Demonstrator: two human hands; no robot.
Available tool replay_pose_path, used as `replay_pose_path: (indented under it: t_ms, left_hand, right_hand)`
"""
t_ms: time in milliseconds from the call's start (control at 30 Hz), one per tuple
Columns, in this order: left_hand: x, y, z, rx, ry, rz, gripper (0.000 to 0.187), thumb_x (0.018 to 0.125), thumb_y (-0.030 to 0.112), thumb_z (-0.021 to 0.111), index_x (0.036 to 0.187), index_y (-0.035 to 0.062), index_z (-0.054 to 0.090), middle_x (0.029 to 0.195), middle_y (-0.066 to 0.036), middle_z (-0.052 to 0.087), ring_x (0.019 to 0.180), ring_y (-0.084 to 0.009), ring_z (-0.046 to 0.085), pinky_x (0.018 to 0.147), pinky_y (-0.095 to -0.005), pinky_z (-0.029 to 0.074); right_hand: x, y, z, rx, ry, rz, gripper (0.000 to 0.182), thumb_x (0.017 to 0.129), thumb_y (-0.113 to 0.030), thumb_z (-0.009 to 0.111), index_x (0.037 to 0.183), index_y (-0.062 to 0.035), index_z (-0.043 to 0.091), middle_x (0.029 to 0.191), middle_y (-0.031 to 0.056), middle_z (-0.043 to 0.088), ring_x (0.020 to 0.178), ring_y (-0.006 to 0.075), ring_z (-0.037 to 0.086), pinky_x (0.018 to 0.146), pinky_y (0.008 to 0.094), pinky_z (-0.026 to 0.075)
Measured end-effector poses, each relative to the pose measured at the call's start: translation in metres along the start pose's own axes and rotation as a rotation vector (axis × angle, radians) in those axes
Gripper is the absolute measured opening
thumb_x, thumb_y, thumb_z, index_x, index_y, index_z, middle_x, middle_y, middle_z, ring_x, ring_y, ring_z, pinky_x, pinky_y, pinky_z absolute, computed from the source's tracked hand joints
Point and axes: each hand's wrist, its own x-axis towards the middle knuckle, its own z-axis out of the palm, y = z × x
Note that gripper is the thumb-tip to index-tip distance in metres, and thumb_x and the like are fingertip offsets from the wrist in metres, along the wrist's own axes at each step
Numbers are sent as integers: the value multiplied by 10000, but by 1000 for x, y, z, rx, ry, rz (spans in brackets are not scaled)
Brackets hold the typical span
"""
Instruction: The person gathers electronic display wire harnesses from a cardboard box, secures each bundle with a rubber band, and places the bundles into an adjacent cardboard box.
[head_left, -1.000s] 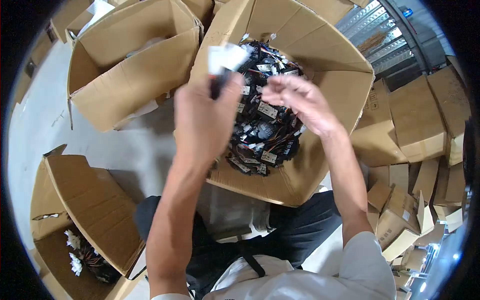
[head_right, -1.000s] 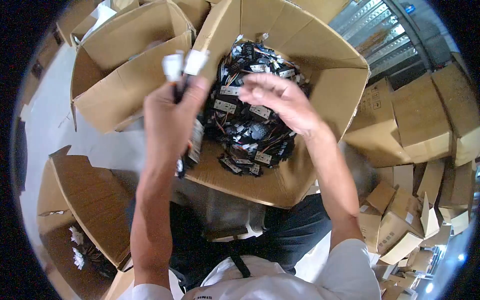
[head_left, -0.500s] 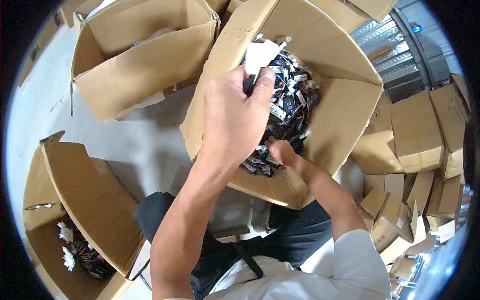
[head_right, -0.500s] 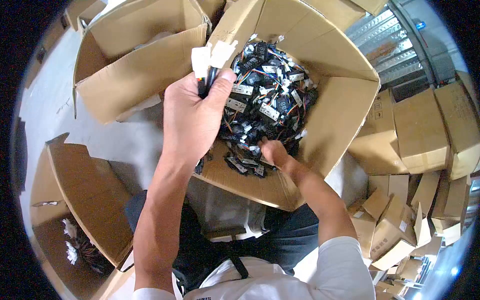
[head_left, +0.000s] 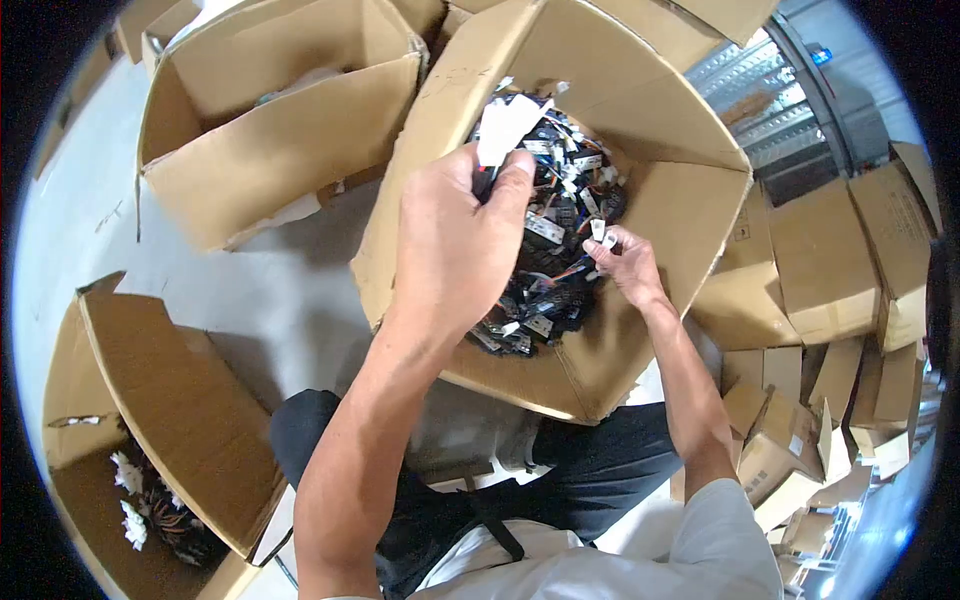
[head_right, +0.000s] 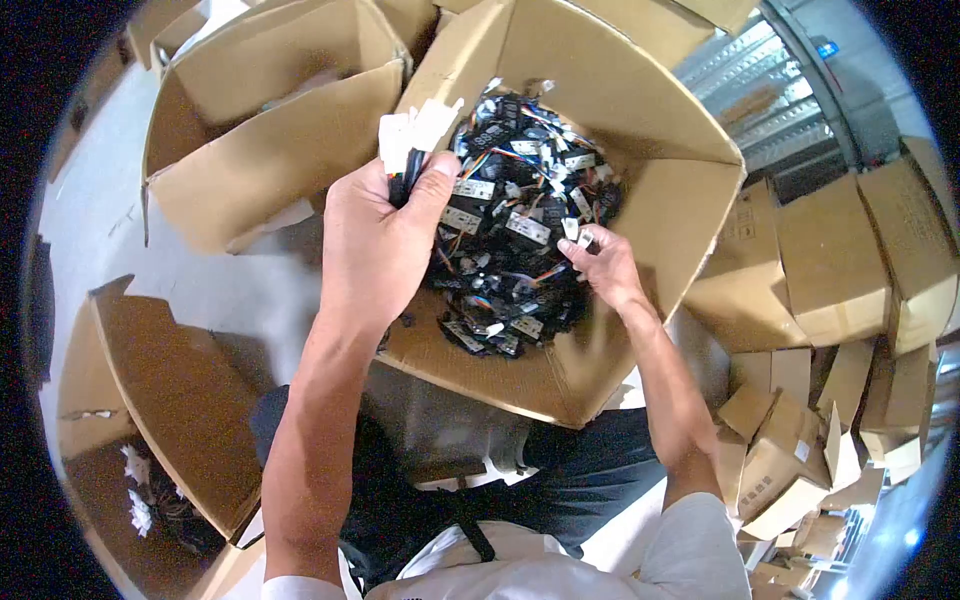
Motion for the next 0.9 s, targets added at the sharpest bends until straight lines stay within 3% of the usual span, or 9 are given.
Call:
replay_pose_path:
  t_ms: [133,233,333,500,600,733,800,867,900]
  left_hand:
    - [-7,0,17,49,-94,-49,277,958,194,610,924,-75,665,671,-97,631,620,-106,534,603,-327,461]
    - [-14,7,27,192,-163,-119,282,964,201,597,1001,-67,677,799,-196,696,727,-221,648,740,-364,500]
    - [-15,-12,35,118,-178,-88,289,968,206,593,1023,-66,670,791,-200,690,715,-236,650,731,-363,502]
    - [-18,-35,46,93,-244,-159,279,979,213,589,1012,-53,668,779,-181,675,729,-233,642,734,-370,502]
    - [-21,-39,51,28,-447,176,337,1032,318,550,1115,15,670,854,-23,684,763,-109,573,738,-292,488]
    - [-21,-38,48,135,-517,85,170,984,111,537,1061,-20,612,814,-180,636,704,-222,570,706,-381,474]
    - [-16,-36,41,9,-369,67,238,981,122,549,1146,-23,641,813,-165,664,736,-197,600,746,-348,489]
    - [-14,-6,32,-160,-291,-111,269,990,123,537,1192,-19,641,831,-131,678,774,-174,607,769,-333,489]
    - [-11,-9,24,-41,-338,-4,246,1006,133,519,1144,-31,640,855,-95,679,804,-149,591,785,-331,486]
  right_hand:
    - [-24,-40,-12,240,93,-195,178,902,-156,748,1030,-41,704,860,-31,666,701,74,555,658,270,494]
    - [-22,-42,-16,284,83,-199,240,909,-85,724,1136,-45,658,846,-41,633,717,45,546,637,236,489]
    - [-27,-52,-17,402,72,-239,301,917,-50,703,1202,-42,606,848,-34,619,712,30,532,605,208,474]
    - [-54,-84,-21,411,-8,-349,256,920,-40,693,1167,-24,628,903,-11,647,746,46,567,633,215,500]
    - [-72,-109,-22,461,-9,-474,244,924,-45,689,1161,-20,635,925,0,660,759,52,585,649,219,511]
    - [-71,-111,-22,475,72,-436,232,923,-44,690,1145,-3,640,914,-2,663,753,48,578,647,223,510]
    - [-71,-117,-29,284,211,-366,209,910,-75,704,1091,18,656,856,-20,645,747,24,546,641,211,478]
    - [-58,-109,-30,234,89,-363,212,909,-87,703,1086,21,662,844,-25,636,729,22,535,622,209,468]
    - [-67,-112,-27,276,93,-332,179,913,-77,704,1067,11,676,858,-28,643,730,20,535,616,202,467]
